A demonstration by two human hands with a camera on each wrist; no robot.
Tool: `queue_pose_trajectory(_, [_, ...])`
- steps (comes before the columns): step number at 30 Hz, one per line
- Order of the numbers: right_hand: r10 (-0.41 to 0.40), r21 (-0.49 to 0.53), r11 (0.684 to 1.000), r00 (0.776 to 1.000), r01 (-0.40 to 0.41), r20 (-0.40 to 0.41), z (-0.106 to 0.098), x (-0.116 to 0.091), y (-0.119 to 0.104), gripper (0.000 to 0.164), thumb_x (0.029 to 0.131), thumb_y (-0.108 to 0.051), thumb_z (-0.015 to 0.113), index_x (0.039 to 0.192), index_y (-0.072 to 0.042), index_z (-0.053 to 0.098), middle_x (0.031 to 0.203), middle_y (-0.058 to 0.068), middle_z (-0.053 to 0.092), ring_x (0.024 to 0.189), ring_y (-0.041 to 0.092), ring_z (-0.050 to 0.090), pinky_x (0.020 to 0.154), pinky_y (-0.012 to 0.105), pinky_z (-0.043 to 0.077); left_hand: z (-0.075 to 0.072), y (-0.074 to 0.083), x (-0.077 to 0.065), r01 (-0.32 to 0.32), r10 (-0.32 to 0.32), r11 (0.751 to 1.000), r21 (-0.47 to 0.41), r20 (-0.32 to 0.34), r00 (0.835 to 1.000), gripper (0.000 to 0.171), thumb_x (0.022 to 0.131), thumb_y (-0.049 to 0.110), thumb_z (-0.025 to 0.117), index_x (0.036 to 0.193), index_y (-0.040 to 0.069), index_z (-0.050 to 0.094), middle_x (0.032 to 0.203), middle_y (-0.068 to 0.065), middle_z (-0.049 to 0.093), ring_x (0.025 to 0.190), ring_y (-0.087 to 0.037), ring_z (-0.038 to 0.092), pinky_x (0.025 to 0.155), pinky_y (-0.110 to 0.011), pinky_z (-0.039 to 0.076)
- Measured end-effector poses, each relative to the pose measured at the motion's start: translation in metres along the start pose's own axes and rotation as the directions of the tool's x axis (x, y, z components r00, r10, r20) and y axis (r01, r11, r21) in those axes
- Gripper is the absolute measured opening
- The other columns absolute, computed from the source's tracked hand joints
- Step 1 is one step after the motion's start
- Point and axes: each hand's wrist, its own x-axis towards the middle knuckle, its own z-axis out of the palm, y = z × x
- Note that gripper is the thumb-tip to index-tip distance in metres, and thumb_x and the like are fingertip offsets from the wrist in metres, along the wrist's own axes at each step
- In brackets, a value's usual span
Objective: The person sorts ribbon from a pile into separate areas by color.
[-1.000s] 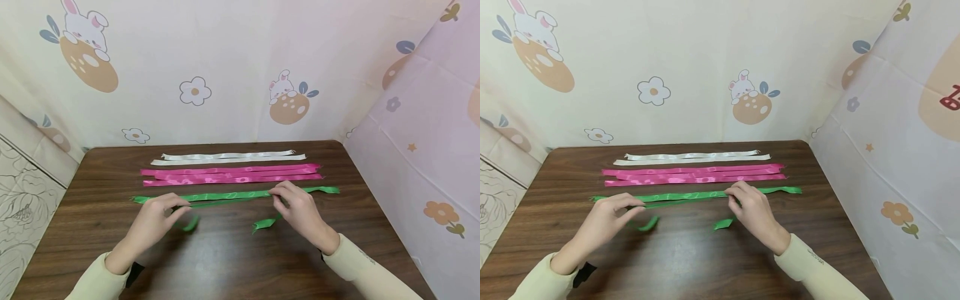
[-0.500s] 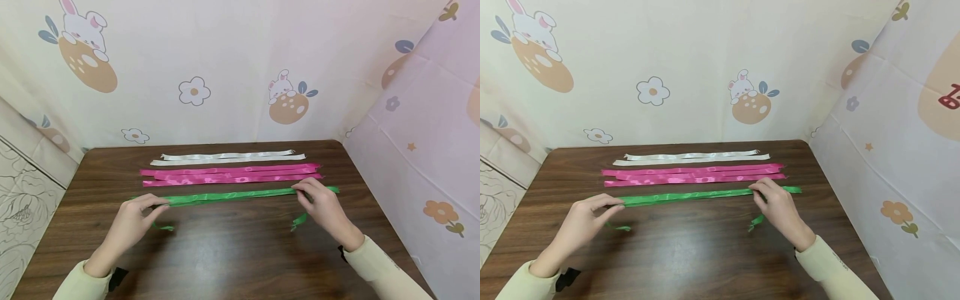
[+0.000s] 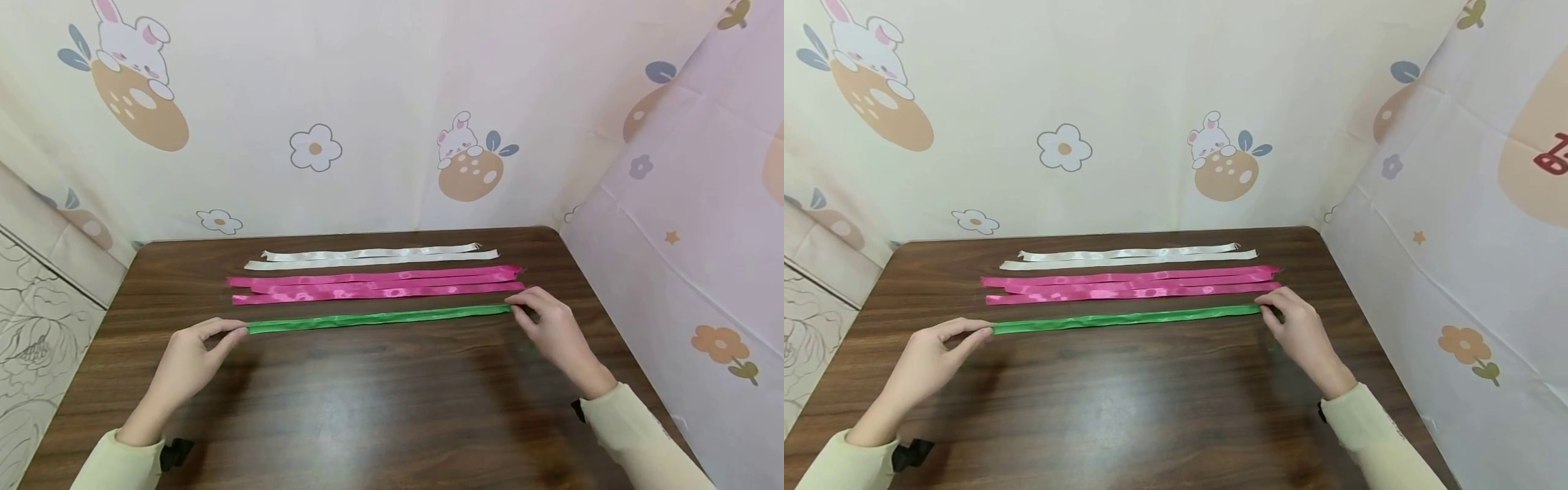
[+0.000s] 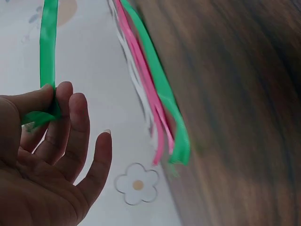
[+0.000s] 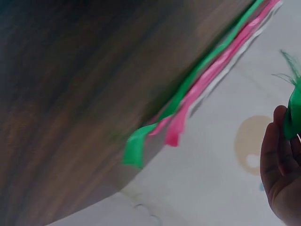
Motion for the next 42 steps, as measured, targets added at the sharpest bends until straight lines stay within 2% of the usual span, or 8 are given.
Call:
queue_pose_trajectory(5, [0.079,-0.009,0.997,0.996,-0.078,0.051,0.003,-0.005,0.015,0.021,0.088,0.006,0.075,0.105,-0.006,0.077,0.098,0.005,0.071,0.076,0.013,0.060,0.066,0.018,0.047,-0.001,-0.010,0.001,0.063,-0.064,0.998,0.015,0.018,0.998,0.013,0.096,0.023,0.074,0.104,0.014,0.081,0.091,-0.001,0.081,0.078,0.014,0.058,0.069,-0.010,0.044])
queue_pose_trajectory(8, [0.124,-0.017,0.992,0.988,-0.123,0.091,0.005,-0.008,0.023,0.018,0.090,0.003,0.074,0.106,-0.006,0.077,0.100,0.007,0.072,0.083,0.022,0.066,0.070,0.031,0.054,0.000,-0.016,0.001,0.108,-0.109,0.994,0.032,0.031,0.994,0.017,0.096,0.028,0.074,0.104,0.015,0.082,0.095,-0.004,0.082,0.086,0.014,0.060,0.072,-0.013,0.047])
queue_pose_trajectory(11, [0.166,-0.022,0.986,0.977,-0.165,0.134,0.007,-0.010,0.031,0.017,0.093,0.000,0.072,0.108,-0.005,0.076,0.103,0.010,0.072,0.092,0.030,0.070,0.076,0.045,0.057,0.003,-0.022,-0.001,0.142,-0.143,0.989,0.043,0.041,0.989,0.019,0.095,0.030,0.076,0.102,0.013,0.082,0.101,-0.010,0.081,0.082,0.012,0.058,0.067,-0.018,0.048])
queue_pose_trajectory(17, [0.253,-0.043,0.967,0.939,-0.250,0.232,0.011,-0.013,0.043,0.018,0.096,-0.004,0.069,0.113,-0.001,0.075,0.110,0.018,0.072,0.101,0.040,0.071,0.082,0.055,0.058,0.012,-0.035,-0.001,0.214,-0.217,0.976,0.052,0.078,0.973,0.023,0.092,0.031,0.079,0.101,0.010,0.081,0.071,-0.008,0.074,0.053,0.000,0.031,0.052,-0.023,0.033])
queue_pose_trajectory(20, [0.286,-0.056,0.958,0.918,-0.281,0.275,0.013,-0.013,0.047,0.019,0.097,-0.006,0.069,0.115,0.000,0.074,0.113,0.021,0.072,0.104,0.043,0.070,0.084,0.057,0.057,0.016,-0.039,0.000,0.213,-0.221,0.973,0.092,0.082,0.972,0.022,0.090,0.031,0.081,0.098,0.011,0.082,0.060,-0.001,0.066,0.053,-0.004,0.033,0.053,-0.023,0.033])
queue_pose_trajectory(24, [0.322,-0.079,0.946,0.893,-0.313,0.315,0.017,-0.013,0.053,0.020,0.098,-0.008,0.069,0.116,0.000,0.074,0.117,0.022,0.071,0.108,0.044,0.069,0.087,0.058,0.056,0.019,-0.043,0.002,0.211,-0.225,0.967,0.142,0.090,0.970,0.020,0.088,0.030,0.082,0.095,0.011,0.081,0.063,0.001,0.068,0.060,-0.010,0.047,0.056,-0.023,0.038])
queue_pose_trajectory(28, [0.347,-0.106,0.938,0.871,-0.331,0.347,0.021,-0.013,0.058,0.022,0.098,-0.011,0.069,0.117,-0.001,0.073,0.121,0.024,0.070,0.109,0.044,0.068,0.087,0.059,0.055,0.020,-0.044,0.004,0.227,-0.249,0.960,0.163,0.123,0.961,0.021,0.089,0.029,0.081,0.095,0.010,0.080,0.067,0.001,0.069,0.061,-0.013,0.050,0.055,-0.025,0.037])
queue_pose_trajectory(42, [0.389,-0.191,0.920,0.857,-0.342,0.337,0.026,-0.008,0.065,0.024,0.094,-0.015,0.075,0.112,0.000,0.072,0.104,0.021,0.073,0.077,0.027,0.066,0.063,0.043,0.051,0.027,-0.046,0.007,0.224,-0.245,0.949,0.223,0.067,0.967,0.015,0.086,0.024,0.084,0.089,0.010,0.079,0.073,-0.006,0.074,0.059,-0.012,0.054,0.052,-0.029,0.038])
